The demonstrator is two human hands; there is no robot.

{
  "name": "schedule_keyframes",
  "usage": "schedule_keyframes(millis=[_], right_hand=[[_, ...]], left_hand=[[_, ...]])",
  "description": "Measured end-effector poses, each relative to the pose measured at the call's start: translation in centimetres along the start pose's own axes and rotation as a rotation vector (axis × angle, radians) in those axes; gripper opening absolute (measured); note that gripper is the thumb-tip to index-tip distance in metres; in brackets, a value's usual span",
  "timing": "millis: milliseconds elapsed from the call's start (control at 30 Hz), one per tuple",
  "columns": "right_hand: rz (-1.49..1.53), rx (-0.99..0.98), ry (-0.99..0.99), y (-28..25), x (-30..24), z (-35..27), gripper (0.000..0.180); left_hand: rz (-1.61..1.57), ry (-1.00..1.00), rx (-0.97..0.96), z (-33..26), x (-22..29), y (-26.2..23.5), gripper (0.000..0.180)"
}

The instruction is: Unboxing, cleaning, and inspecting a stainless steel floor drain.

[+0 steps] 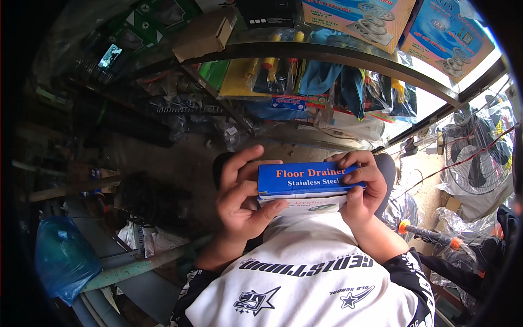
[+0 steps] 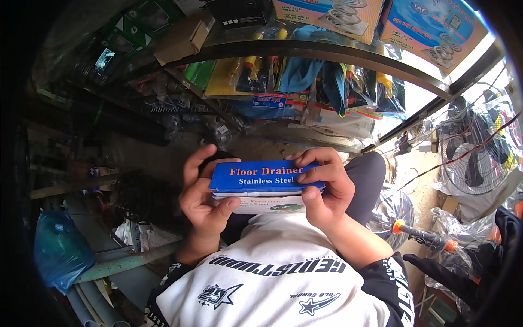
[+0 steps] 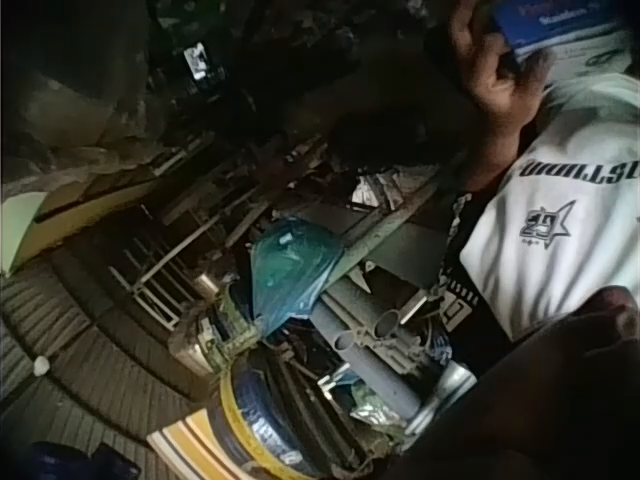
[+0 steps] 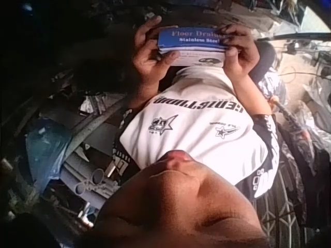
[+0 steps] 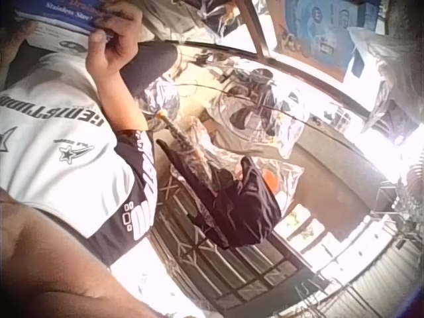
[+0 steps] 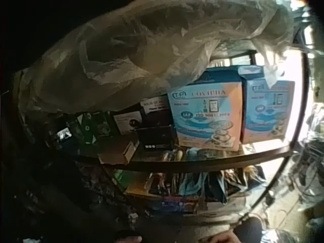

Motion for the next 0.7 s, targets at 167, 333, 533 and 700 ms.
schedule_keyframes(millis=[167, 333, 533, 700], right_hand=[[-0.024, -0.05, -0.012, 0.0, 0.2, 0.1, 0.034], [0.059, -0.042, 0.092, 0.5, 0.3, -0.2, 0.035], [0.09, -0.059, 0.108, 0.4, 0.6, -0.3, 0.037], [0.116, -0.124, 0.044, 0.5, 0.3, 0.1, 0.041]], left_hand=[[-0.256, 0.0, -0.076, -0.9, -1.4, -0.5, 0.031], [-0.396, 0.129, -0.048, -1.0, -1.6, -0.2, 0.033], [-0.392, 0.16, -0.037, -1.3, -2.0, -0.5, 0.032], [-0.073, 0.09, -0.026, -1.7, -0.2, -1.1, 0.032]])
Point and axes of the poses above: each hand's wrist, its own z-axis towards the middle knuckle, its own y-axis out of the palm, x = y × z, the point moved 1 cm from there along z, towards the middle knuckle, and after that the axes turned 6 degrees about x, right-handed, at the moved point
